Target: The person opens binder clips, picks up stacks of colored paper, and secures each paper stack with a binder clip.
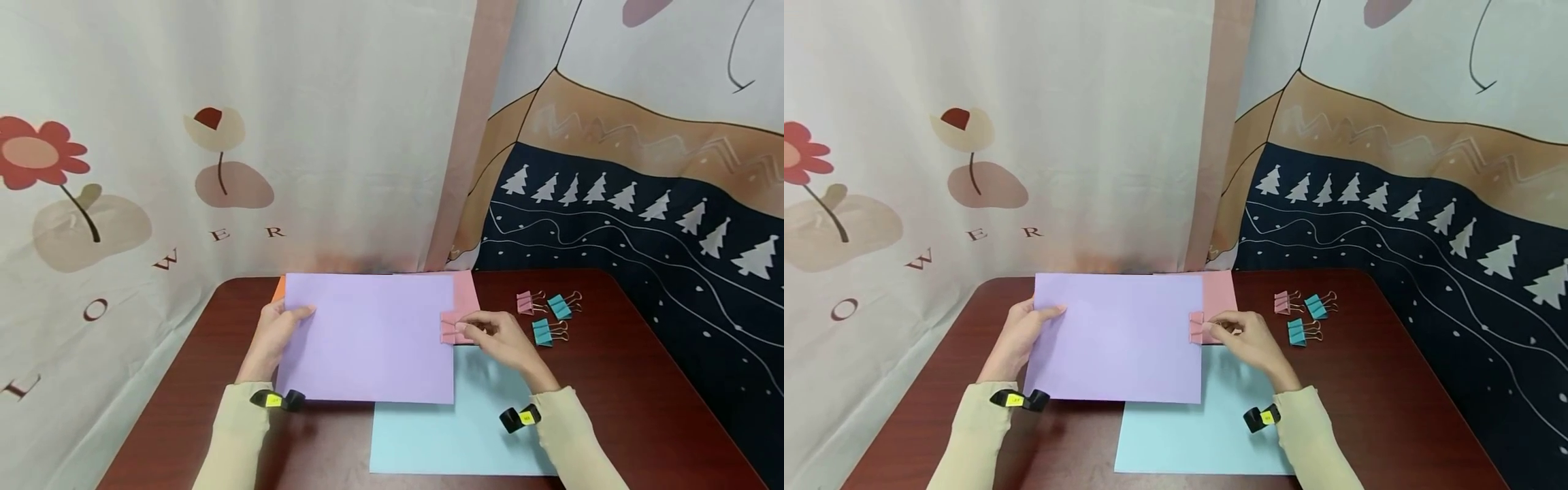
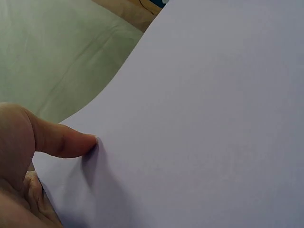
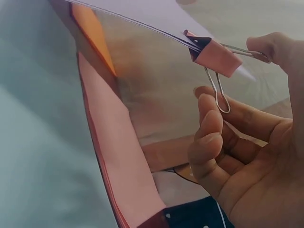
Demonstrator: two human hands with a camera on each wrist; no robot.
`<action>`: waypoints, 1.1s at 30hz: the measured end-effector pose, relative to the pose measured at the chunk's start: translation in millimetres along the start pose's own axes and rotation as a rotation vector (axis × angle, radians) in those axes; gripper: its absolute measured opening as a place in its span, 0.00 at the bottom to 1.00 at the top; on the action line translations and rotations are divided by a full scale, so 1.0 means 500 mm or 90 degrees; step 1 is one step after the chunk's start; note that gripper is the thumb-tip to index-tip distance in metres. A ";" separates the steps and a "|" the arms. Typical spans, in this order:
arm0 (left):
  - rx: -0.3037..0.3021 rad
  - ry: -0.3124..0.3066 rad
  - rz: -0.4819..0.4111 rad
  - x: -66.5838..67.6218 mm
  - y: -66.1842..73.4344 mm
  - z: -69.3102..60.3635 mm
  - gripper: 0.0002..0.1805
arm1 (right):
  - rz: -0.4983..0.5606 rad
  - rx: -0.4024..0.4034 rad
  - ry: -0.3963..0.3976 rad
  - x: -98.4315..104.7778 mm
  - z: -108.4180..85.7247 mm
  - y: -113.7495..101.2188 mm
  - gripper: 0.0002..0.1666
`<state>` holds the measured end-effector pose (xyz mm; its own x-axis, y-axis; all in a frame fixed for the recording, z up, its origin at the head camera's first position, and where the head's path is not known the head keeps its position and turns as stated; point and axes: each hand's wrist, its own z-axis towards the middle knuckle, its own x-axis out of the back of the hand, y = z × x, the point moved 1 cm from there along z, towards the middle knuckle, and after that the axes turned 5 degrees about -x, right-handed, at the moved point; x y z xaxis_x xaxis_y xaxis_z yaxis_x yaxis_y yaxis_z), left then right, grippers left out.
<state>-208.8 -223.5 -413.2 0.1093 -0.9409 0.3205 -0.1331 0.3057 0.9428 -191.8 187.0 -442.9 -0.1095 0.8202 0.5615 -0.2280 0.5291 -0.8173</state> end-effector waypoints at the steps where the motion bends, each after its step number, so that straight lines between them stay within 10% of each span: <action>1: 0.001 -0.003 0.002 0.003 -0.002 0.001 0.26 | -0.008 0.002 0.001 -0.003 0.000 -0.001 0.13; 33: 0.040 -0.041 0.208 0.155 -0.079 -0.025 0.36 | -0.022 -0.054 -0.121 -0.147 0.026 -0.066 0.19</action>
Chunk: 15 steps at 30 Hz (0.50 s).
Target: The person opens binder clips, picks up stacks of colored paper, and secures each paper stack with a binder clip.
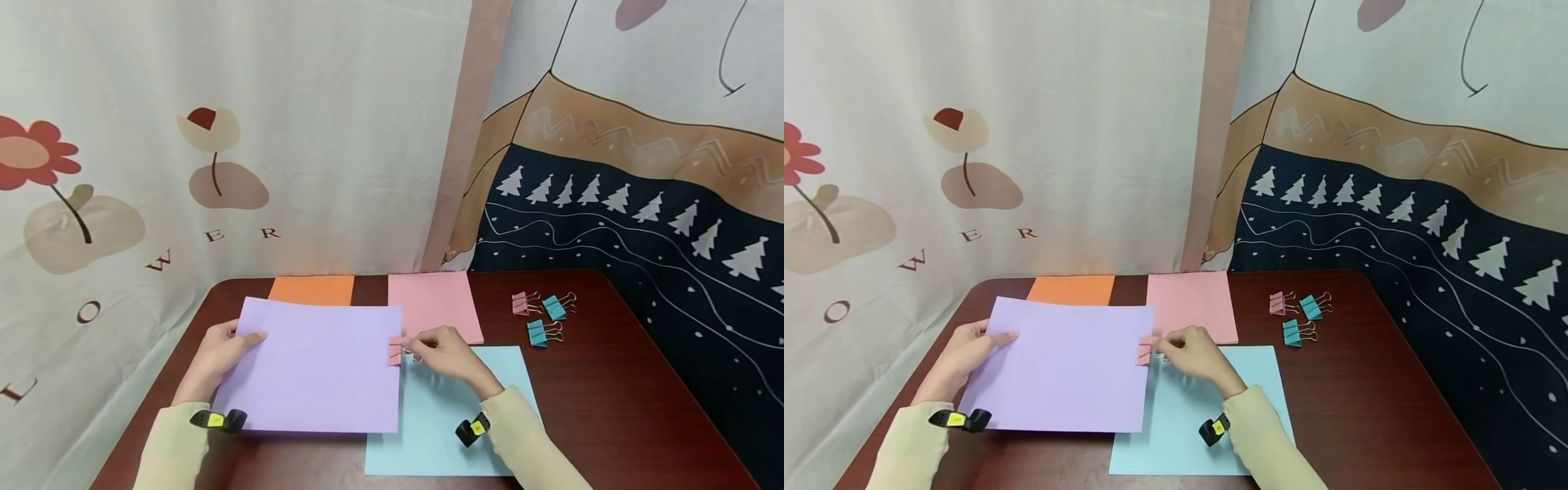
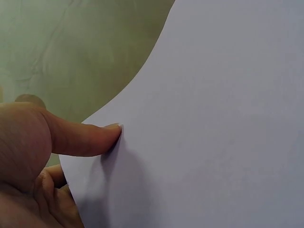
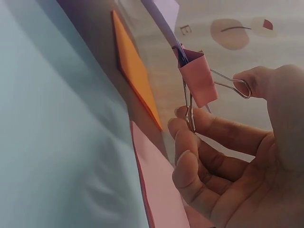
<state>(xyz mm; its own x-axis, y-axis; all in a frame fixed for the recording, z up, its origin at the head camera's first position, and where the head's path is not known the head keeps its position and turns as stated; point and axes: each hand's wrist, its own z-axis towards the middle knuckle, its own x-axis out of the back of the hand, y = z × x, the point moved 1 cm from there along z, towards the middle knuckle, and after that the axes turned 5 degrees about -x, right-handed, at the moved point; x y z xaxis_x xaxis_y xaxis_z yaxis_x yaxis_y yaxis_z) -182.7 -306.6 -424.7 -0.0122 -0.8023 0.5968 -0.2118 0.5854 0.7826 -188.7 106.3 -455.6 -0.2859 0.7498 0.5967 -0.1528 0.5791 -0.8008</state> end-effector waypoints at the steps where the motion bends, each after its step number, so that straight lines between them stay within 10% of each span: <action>1: 0.005 -0.001 0.003 0.004 -0.003 -0.002 0.37 | 0.003 -0.002 -0.003 -0.004 0.000 -0.002 0.19; 15: 0.047 -0.018 0.036 0.055 -0.070 -0.014 0.44 | 0.014 0.006 -0.058 -0.066 0.008 -0.039 0.21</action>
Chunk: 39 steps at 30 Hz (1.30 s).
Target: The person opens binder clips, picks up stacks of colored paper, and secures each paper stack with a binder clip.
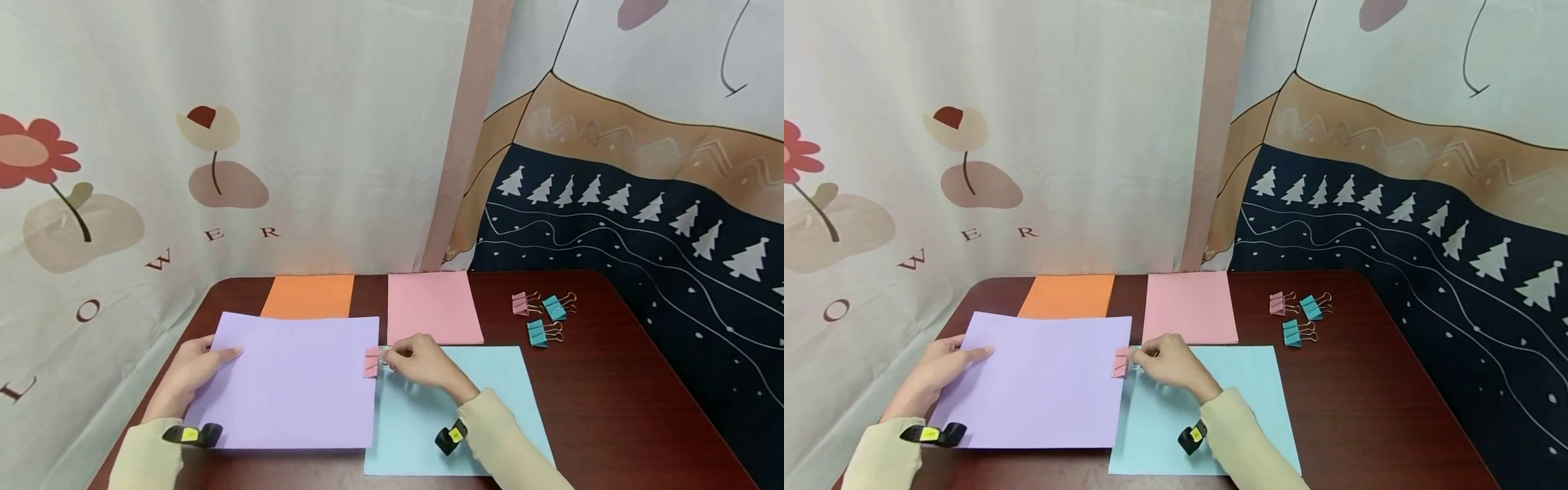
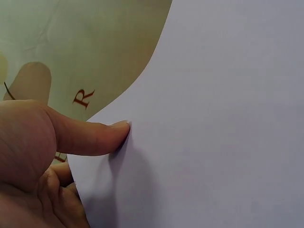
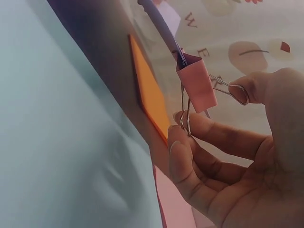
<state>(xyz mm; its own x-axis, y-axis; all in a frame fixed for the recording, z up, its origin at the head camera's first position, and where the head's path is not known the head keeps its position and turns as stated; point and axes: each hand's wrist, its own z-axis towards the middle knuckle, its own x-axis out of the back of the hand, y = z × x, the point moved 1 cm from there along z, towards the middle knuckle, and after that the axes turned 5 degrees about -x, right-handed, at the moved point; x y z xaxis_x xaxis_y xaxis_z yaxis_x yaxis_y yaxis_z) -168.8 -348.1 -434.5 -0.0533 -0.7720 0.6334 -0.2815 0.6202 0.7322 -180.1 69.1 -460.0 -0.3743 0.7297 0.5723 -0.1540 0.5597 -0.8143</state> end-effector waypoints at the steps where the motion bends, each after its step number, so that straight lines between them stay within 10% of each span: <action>1: 0.000 -0.002 0.002 0.004 -0.006 -0.001 0.44 | 0.004 -0.001 -0.003 -0.005 0.000 -0.003 0.21; 25: 0.046 -0.035 0.085 0.048 -0.117 -0.034 0.44 | -0.030 0.056 -0.076 -0.123 0.009 -0.049 0.16; 39: 0.035 0.014 0.192 0.037 -0.121 -0.032 0.43 | -0.115 0.073 -0.039 -0.151 0.002 -0.054 0.15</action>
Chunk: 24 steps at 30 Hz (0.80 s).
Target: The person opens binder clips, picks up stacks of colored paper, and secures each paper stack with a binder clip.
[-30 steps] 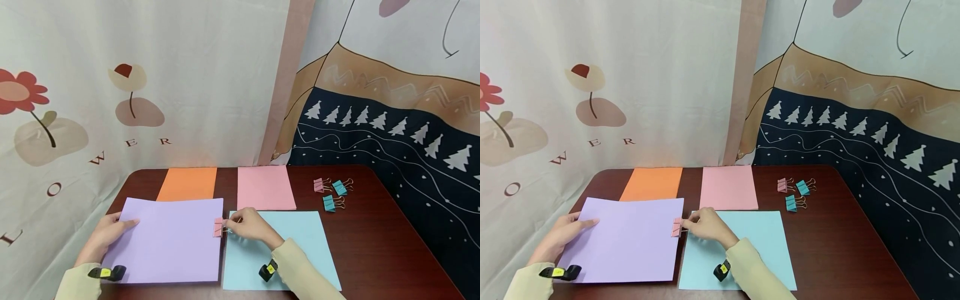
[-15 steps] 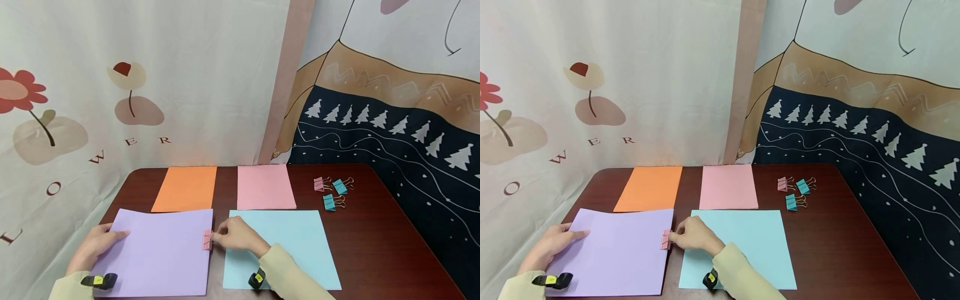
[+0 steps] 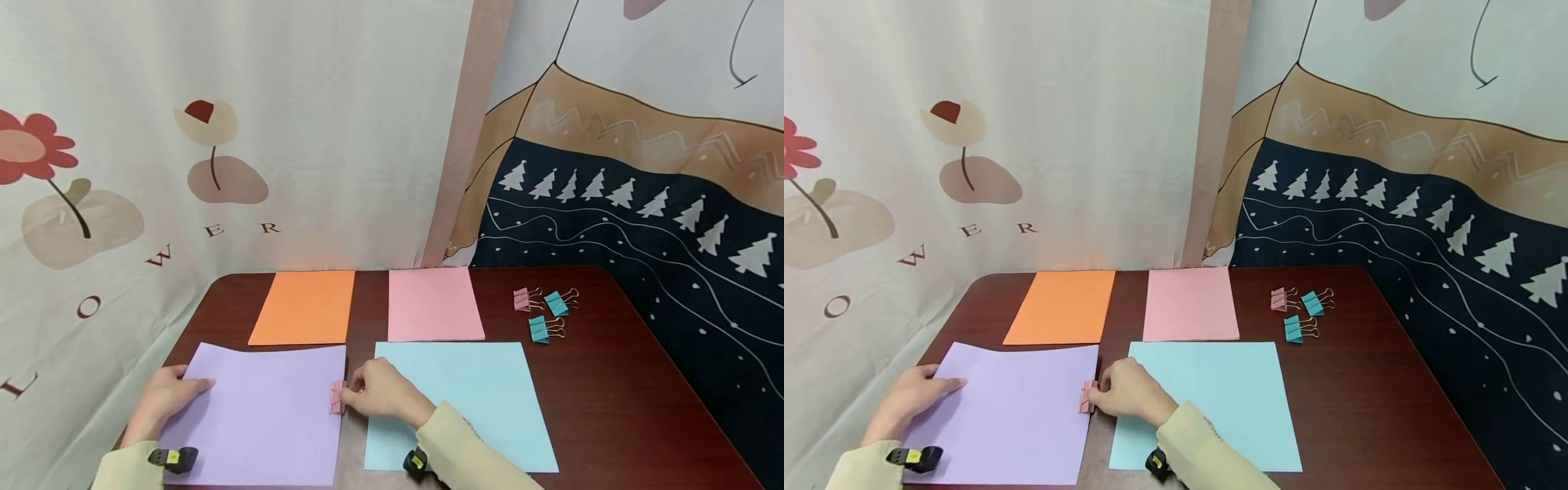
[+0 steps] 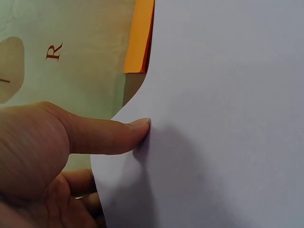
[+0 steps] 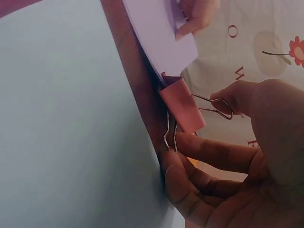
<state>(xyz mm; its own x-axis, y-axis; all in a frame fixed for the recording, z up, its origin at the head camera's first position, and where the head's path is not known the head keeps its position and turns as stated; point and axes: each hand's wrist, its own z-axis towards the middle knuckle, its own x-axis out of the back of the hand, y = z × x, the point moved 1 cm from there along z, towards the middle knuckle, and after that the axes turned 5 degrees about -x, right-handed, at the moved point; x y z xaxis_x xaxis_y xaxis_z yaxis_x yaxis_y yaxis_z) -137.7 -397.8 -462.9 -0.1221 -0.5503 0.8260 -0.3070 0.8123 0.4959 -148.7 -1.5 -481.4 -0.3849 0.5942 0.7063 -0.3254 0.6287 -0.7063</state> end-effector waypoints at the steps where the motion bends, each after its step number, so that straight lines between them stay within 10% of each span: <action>1: 0.001 0.005 0.006 0.000 0.002 0.000 0.43 | -0.004 0.000 0.003 -0.001 0.000 0.000 0.15; 15: 0.022 0.058 0.070 -0.005 0.016 -0.006 0.41 | 0.002 0.017 -0.001 0.007 0.000 0.005 0.28; 24: 0.001 0.078 0.074 -0.007 0.033 -0.002 0.40 | 0.014 0.035 0.006 0.022 -0.003 0.011 0.18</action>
<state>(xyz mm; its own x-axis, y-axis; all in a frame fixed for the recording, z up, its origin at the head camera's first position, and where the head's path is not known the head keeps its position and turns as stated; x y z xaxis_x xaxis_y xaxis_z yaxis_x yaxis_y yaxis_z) -141.4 -382.2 -457.2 -0.0403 -0.4245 0.9045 -0.2993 0.8688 0.3944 -153.5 9.0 -477.5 -0.3843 0.6126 0.6906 -0.3644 0.5867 -0.7232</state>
